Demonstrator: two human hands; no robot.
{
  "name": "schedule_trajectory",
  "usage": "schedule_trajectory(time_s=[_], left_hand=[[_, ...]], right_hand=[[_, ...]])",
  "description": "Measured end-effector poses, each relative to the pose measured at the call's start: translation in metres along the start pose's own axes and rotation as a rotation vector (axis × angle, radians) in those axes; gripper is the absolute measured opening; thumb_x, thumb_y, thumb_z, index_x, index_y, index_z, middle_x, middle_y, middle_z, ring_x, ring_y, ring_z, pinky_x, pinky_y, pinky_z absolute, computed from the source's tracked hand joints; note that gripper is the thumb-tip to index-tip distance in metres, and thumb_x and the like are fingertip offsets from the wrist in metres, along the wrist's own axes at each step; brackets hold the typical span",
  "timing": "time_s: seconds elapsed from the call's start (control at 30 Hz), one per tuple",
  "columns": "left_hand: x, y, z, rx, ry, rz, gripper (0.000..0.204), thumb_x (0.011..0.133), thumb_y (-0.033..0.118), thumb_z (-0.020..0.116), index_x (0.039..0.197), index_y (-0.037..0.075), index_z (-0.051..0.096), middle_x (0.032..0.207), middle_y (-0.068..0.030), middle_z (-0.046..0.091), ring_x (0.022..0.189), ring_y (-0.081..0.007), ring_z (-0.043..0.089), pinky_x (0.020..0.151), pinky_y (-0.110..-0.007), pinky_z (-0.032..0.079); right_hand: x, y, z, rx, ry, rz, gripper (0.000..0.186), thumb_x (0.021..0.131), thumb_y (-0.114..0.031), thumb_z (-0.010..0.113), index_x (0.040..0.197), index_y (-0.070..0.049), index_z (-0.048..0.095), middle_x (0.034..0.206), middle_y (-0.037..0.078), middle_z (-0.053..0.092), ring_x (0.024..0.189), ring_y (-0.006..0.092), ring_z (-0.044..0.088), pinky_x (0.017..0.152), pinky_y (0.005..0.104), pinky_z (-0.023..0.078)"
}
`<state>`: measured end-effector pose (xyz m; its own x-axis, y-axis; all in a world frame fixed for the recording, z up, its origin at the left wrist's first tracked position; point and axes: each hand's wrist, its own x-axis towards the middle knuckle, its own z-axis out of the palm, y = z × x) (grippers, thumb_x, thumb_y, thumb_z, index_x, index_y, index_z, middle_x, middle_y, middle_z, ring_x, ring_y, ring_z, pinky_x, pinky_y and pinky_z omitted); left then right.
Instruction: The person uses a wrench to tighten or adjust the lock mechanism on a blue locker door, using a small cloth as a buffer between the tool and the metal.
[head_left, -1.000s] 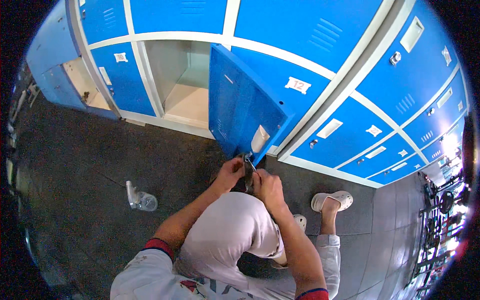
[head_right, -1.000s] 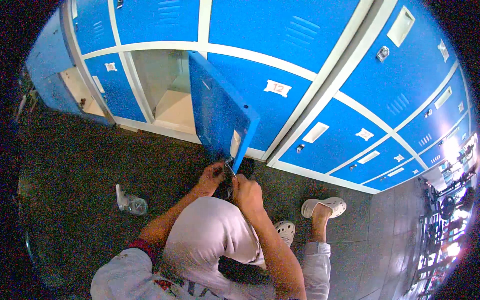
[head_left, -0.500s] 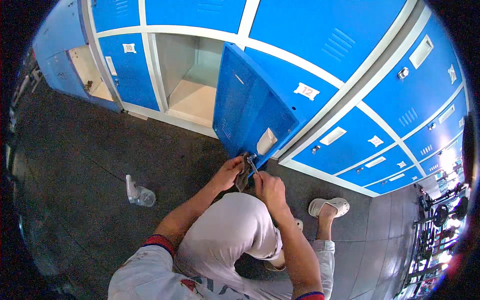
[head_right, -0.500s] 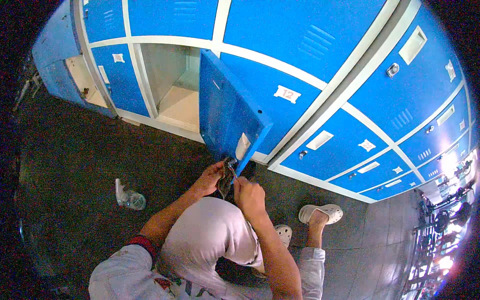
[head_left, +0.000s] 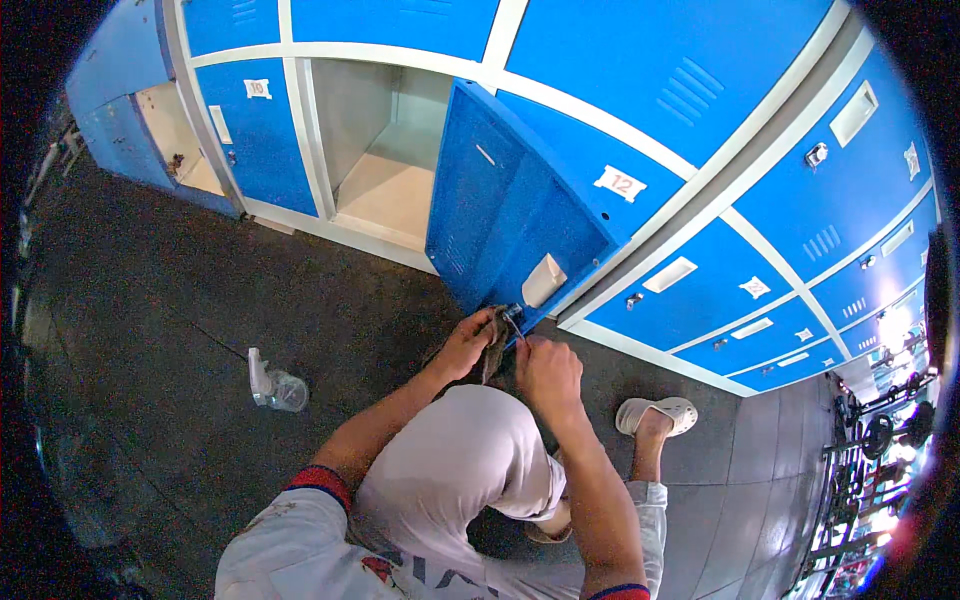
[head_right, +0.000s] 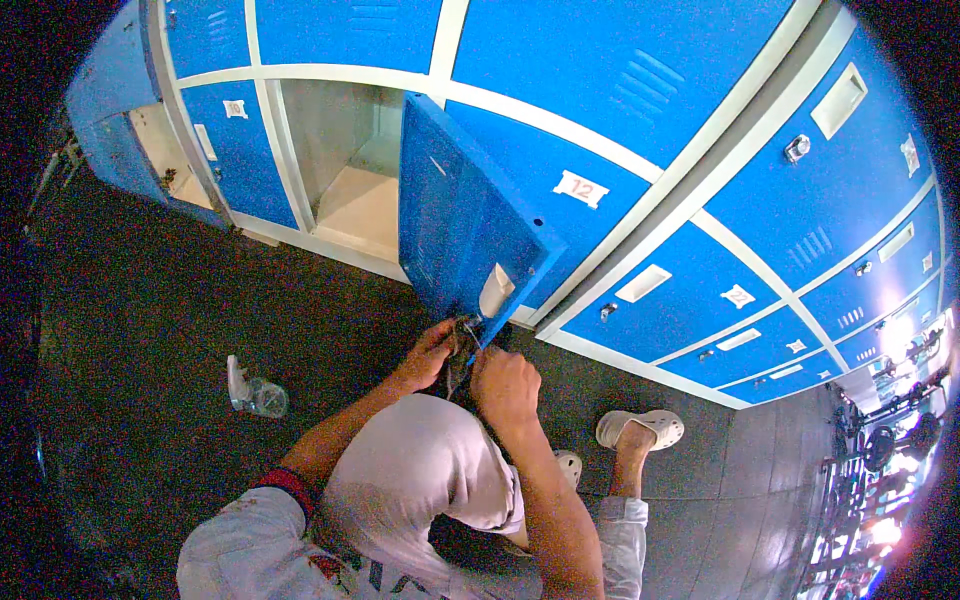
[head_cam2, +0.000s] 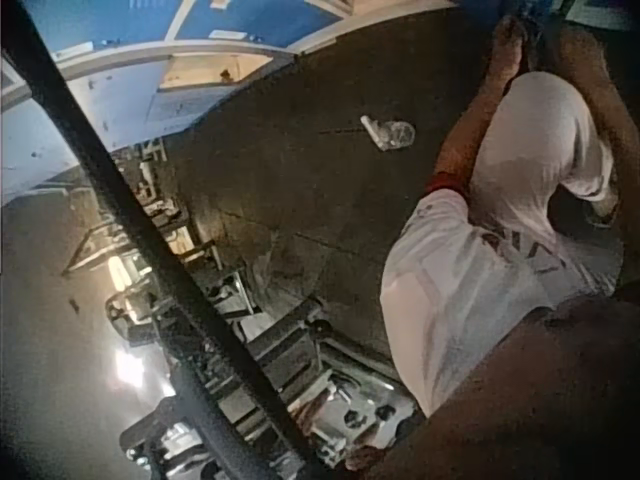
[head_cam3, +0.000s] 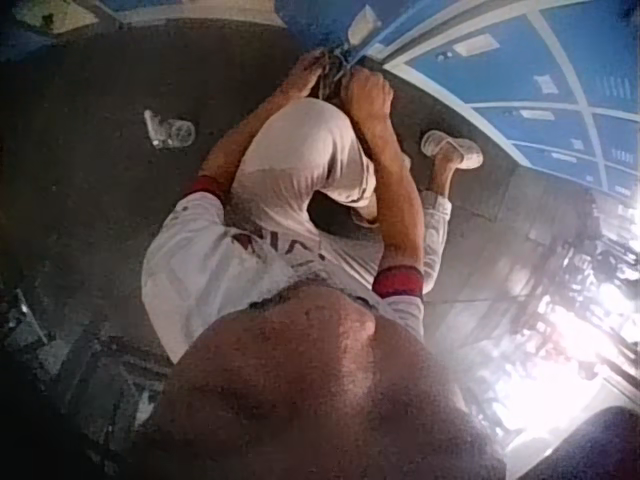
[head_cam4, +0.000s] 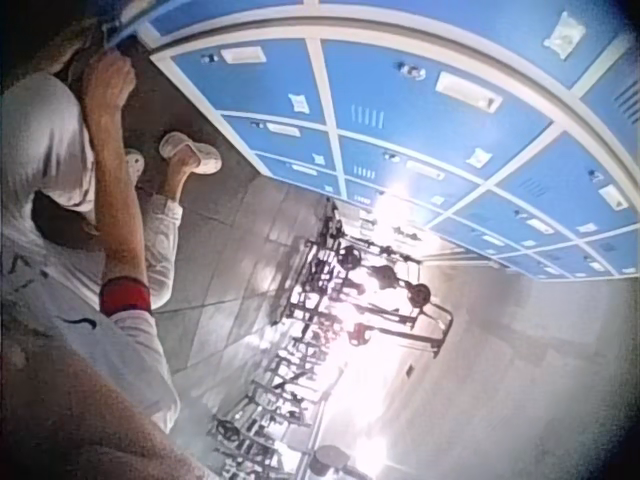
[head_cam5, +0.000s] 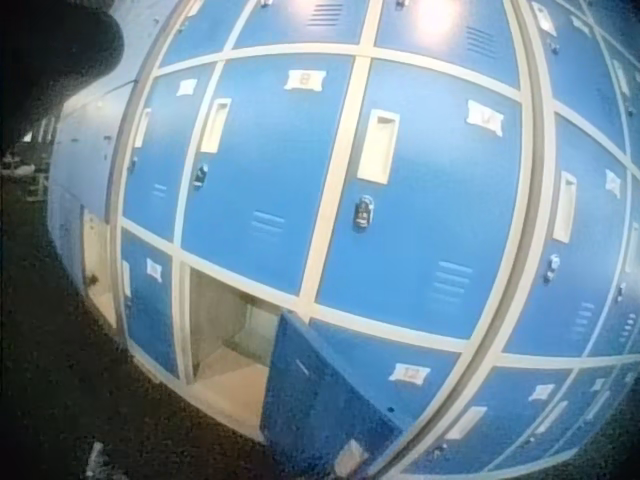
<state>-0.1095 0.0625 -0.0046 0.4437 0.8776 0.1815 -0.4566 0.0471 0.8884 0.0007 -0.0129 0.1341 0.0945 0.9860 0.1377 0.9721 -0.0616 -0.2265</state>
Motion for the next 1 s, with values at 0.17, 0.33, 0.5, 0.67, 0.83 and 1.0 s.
schedule_trajectory(time_s=[0.17,0.33,0.5,0.67,0.83,1.0], left_hand=[[0.002,-0.007,-0.001,0.120,-0.013,0.066,0.018,0.093,0.015,0.041,0.103,0.006,0.053,0.083,0.0052,0.047,0.075,-0.0056,0.042,0.067,-0.021,0.038],[0.008,-0.020,-0.012,0.130,-0.085,0.047,0.023,0.094,0.018,0.040,0.111,0.005,0.048,0.087,0.0010,0.054,0.078,-0.0074,0.050,0.069,-0.024,0.043],[0.008,-0.012,0.000,0.566,-0.016,0.203,0.022,0.095,0.018,0.035,0.107,0.005,0.048,0.077,-0.0006,0.048,0.069,-0.0102,0.046,0.062,-0.026,0.042],[0.004,-0.011,0.000,0.671,0.008,0.253,0.020,0.094,0.015,0.033,0.102,0.005,0.047,0.075,-0.0040,0.047,0.069,-0.0134,0.045,0.063,-0.029,0.041],[0.003,-0.001,0.004,0.647,0.029,0.143,0.020,0.093,0.012,0.034,0.103,0.003,0.048,0.084,-0.0074,0.053,0.077,-0.0168,0.049,0.071,-0.032,0.042],[0.001,-0.003,0.005,0.592,0.108,0.280,0.012,0.088,0.007,0.039,0.092,0.001,0.048,0.075,-0.0168,0.049,0.068,-0.0265,0.050,0.062,-0.035,0.040]], right_hand=[[0.002,0.008,0.009,0.024,0.053,0.022,0.031,0.087,-0.029,0.047,0.074,-0.004,0.061,0.065,0.022,0.060,0.063,0.0393,0.061,0.058,0.0484,0.049],[-0.003,0.001,0.029,0.090,0.095,0.110,0.030,0.087,-0.030,0.046,0.075,-0.005,0.057,0.065,0.023,0.059,0.062,0.0405,0.060,0.056,0.0491,0.048],[-0.005,0.011,0.048,0.202,0.203,0.097,0.031,0.089,-0.030,0.045,0.073,-0.005,0.053,0.062,0.023,0.058,0.057,0.0415,0.058,0.052,0.0501,0.047],[-0.003,0.008,0.054,0.262,0.195,0.113,0.032,0.089,-0.031,0.045,0.073,-0.005,0.052,0.062,0.024,0.057,0.056,0.0430,0.057,0.050,0.0516,0.044],[-0.001,0.013,0.064,0.393,0.226,0.086,0.029,0.089,-0.027,0.047,0.072,-0.003,0.051,0.062,0.024,0.056,0.059,0.0434,0.056,0.051,0.0497,0.043],[-0.005,0.013,0.053,0.471,0.189,0.087,0.024,0.087,-0.021,0.049,0.074,-0.001,0.051,0.066,0.025,0.056,0.064,0.0434,0.055,0.054,0.0479,0.043]])
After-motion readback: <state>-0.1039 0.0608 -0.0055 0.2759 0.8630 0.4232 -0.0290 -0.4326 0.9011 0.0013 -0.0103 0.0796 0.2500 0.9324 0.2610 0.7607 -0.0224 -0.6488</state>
